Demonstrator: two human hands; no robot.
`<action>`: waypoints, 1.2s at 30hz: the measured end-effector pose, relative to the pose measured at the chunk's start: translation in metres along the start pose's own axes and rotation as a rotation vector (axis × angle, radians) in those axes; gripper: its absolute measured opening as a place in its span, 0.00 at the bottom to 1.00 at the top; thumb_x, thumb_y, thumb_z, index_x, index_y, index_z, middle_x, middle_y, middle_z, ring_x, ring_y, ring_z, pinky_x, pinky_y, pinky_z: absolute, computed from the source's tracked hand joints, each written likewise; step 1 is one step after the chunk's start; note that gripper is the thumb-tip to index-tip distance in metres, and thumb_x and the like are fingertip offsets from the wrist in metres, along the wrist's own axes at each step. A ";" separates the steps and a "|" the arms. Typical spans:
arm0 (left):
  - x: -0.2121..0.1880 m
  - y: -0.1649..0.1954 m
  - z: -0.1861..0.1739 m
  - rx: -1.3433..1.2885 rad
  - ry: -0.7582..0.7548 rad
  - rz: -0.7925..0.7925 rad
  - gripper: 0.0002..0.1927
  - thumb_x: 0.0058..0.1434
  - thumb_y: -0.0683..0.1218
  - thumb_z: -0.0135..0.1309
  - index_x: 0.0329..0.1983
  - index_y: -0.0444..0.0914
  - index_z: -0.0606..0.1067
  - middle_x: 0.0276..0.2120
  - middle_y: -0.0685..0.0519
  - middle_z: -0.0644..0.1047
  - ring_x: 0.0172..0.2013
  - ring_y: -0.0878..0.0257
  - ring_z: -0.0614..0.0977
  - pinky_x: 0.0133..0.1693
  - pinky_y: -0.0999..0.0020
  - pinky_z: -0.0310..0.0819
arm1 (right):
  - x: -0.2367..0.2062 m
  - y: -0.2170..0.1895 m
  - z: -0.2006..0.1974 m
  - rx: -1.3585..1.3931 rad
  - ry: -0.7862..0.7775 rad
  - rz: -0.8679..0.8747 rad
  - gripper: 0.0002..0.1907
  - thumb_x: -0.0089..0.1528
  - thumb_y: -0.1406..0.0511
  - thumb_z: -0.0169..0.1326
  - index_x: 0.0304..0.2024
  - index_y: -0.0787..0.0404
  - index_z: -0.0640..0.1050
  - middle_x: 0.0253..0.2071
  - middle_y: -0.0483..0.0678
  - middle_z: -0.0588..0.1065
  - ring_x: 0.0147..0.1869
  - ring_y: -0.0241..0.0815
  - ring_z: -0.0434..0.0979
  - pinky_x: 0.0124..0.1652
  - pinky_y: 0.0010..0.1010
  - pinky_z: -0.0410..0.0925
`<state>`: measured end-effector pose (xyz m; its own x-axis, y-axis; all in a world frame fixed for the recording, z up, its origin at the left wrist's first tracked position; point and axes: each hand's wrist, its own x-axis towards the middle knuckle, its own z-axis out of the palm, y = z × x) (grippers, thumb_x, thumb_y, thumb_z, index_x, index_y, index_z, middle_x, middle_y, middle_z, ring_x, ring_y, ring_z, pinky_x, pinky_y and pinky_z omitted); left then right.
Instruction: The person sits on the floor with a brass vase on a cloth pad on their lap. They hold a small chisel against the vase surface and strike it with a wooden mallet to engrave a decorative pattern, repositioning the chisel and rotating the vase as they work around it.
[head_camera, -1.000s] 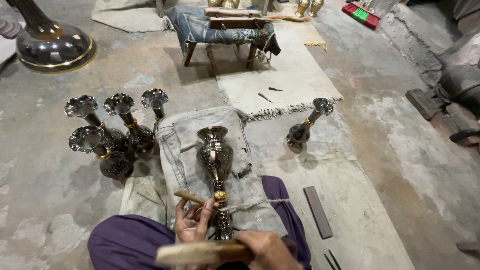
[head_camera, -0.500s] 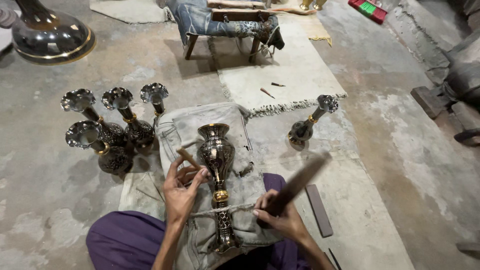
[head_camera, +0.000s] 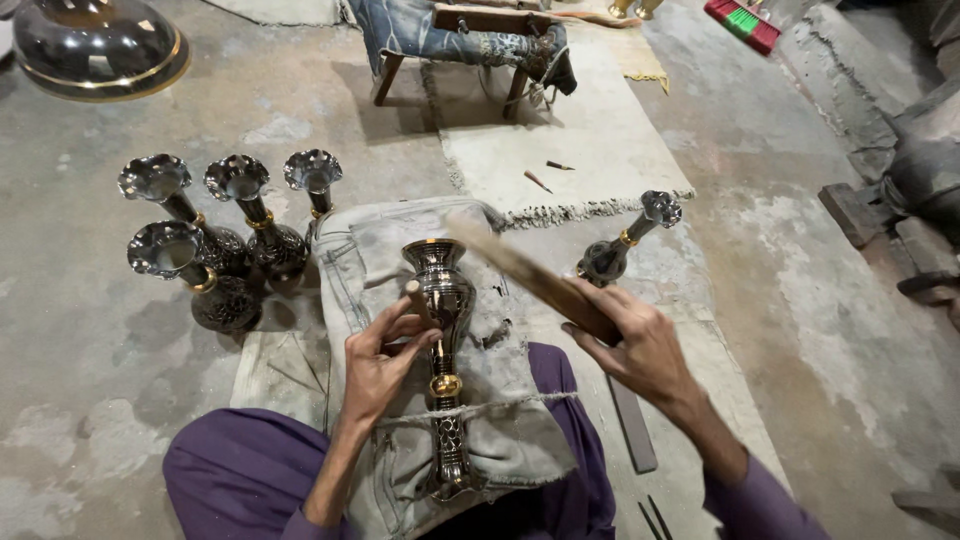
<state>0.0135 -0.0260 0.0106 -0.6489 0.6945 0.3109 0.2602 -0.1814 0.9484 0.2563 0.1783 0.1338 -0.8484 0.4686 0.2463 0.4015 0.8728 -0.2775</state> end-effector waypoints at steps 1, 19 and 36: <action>0.000 -0.001 0.000 0.012 0.001 -0.003 0.28 0.57 0.41 0.66 0.62 0.40 0.74 0.39 0.47 0.86 0.40 0.63 0.88 0.42 0.68 0.85 | 0.003 0.000 -0.005 -0.105 -0.082 0.031 0.34 0.59 0.55 0.63 0.67 0.44 0.69 0.43 0.46 0.80 0.35 0.39 0.81 0.33 0.34 0.77; -0.003 -0.007 0.007 0.097 -0.010 0.012 0.27 0.59 0.46 0.64 0.62 0.39 0.73 0.41 0.47 0.86 0.41 0.57 0.89 0.43 0.59 0.88 | 0.074 -0.065 -0.062 -0.456 -0.029 -0.306 0.31 0.62 0.66 0.56 0.67 0.39 0.70 0.38 0.41 0.79 0.32 0.37 0.77 0.29 0.33 0.73; -0.013 0.027 0.017 -0.138 0.138 -0.243 0.28 0.60 0.48 0.62 0.63 0.39 0.71 0.39 0.47 0.85 0.40 0.60 0.89 0.40 0.64 0.89 | 0.115 -0.108 -0.049 -0.348 -0.228 -0.227 0.30 0.63 0.70 0.47 0.68 0.44 0.70 0.40 0.47 0.79 0.29 0.40 0.79 0.28 0.34 0.74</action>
<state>0.0409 -0.0281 0.0308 -0.7739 0.6294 0.0704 -0.0079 -0.1208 0.9926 0.1321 0.1443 0.2376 -0.9665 0.2528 0.0441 0.2560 0.9618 0.0969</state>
